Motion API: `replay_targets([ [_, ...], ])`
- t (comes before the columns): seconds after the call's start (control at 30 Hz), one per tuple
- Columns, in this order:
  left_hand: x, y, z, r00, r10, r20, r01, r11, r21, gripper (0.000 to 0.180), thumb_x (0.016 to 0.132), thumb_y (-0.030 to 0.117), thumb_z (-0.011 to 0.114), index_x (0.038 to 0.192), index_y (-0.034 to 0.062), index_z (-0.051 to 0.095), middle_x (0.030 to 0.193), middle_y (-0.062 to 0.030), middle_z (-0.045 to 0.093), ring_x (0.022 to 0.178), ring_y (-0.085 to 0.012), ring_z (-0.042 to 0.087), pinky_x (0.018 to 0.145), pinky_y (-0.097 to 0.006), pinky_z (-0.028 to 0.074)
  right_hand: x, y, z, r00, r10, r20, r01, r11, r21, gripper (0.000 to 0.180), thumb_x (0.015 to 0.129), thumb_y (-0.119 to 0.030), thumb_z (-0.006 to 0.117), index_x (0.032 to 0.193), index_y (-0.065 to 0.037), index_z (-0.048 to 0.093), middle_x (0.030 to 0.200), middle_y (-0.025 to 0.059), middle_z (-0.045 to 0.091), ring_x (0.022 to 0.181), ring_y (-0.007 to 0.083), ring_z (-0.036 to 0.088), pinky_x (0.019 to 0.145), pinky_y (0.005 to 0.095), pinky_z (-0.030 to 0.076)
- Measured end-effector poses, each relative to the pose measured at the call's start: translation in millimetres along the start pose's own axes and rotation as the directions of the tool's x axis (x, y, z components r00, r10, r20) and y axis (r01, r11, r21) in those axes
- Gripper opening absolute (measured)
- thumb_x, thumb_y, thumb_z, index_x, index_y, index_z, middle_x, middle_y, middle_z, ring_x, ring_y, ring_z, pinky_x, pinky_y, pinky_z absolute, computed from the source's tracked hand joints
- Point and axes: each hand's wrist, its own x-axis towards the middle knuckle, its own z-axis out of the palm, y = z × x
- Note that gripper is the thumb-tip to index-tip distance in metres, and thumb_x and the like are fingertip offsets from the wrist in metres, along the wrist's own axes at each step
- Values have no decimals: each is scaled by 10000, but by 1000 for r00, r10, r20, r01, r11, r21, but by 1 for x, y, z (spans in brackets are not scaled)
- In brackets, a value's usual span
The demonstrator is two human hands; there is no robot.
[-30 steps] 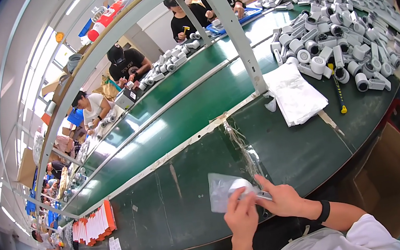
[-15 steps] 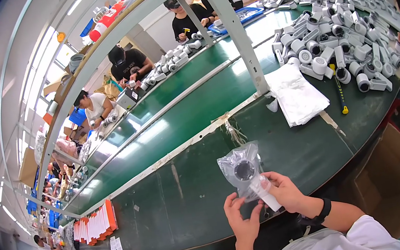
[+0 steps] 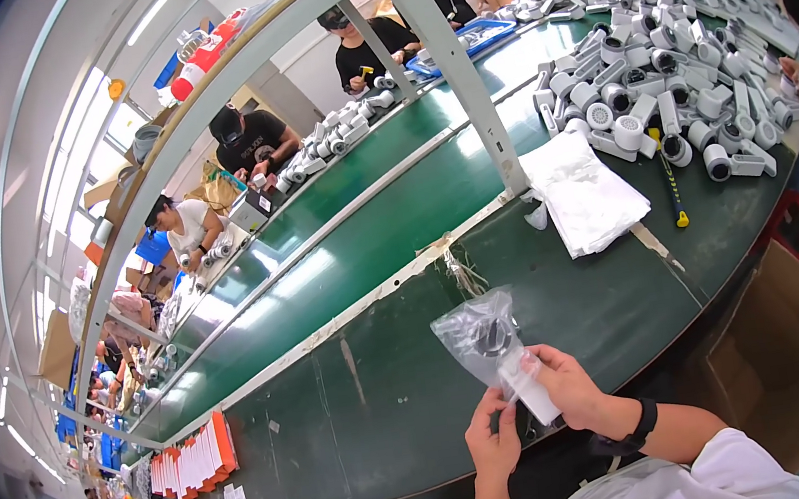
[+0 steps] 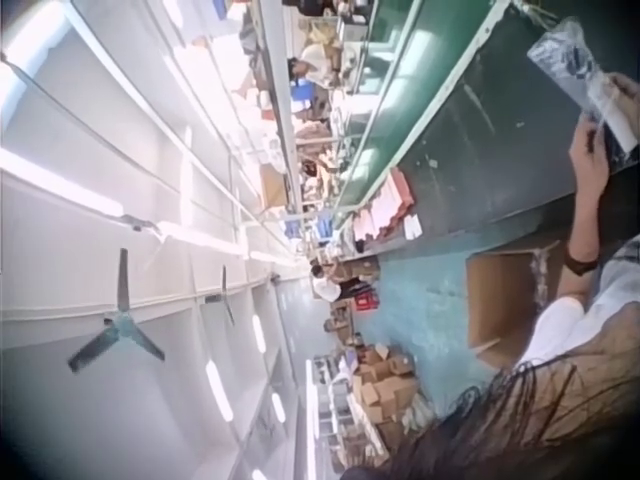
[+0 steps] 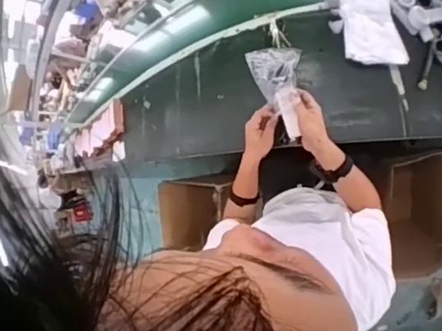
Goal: The person packages handheld fans by hand, picking up a fan, sliding it into a plastic bag, and placing the bagged fan into a cardboard box.
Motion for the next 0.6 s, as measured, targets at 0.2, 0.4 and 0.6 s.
replay_targets([
  [0.2, -10, 12, 3, 957, -226, 180, 243, 967, -75, 75, 890, 22, 624, 949, -15, 596, 985, -98, 651, 848, -111, 592, 767, -247, 481, 10, 16, -2, 948, -249, -199, 240, 969, -65, 249, 970, -172, 555, 1146, 4, 549, 969, 60, 647, 838, 79, 594, 725, 238, 496],
  [0.4, 10, 48, -29, 903, -82, 422, 62, 996, 60, 150, 858, -5, 626, 1002, -21, 663, 965, -62, 679, 843, -117, 610, 785, -273, 490, 12, 27, -16, 918, -333, -213, 300, 938, -172, 180, 964, -160, 575, 1039, 2, 600, 904, 32, 652, 790, 72, 586, 698, 243, 500],
  [0.6, 14, 13, -19, 952, -285, -111, 223, 895, -387, 286, 914, 131, 619, 1157, -17, 588, 1058, -103, 655, 926, -178, 636, 819, -310, 518, 0, 27, 8, 954, -254, -157, 235, 963, -129, 157, 956, -136, 586, 1026, 2, 607, 867, 22, 647, 755, 64, 583, 681, 230, 496],
])
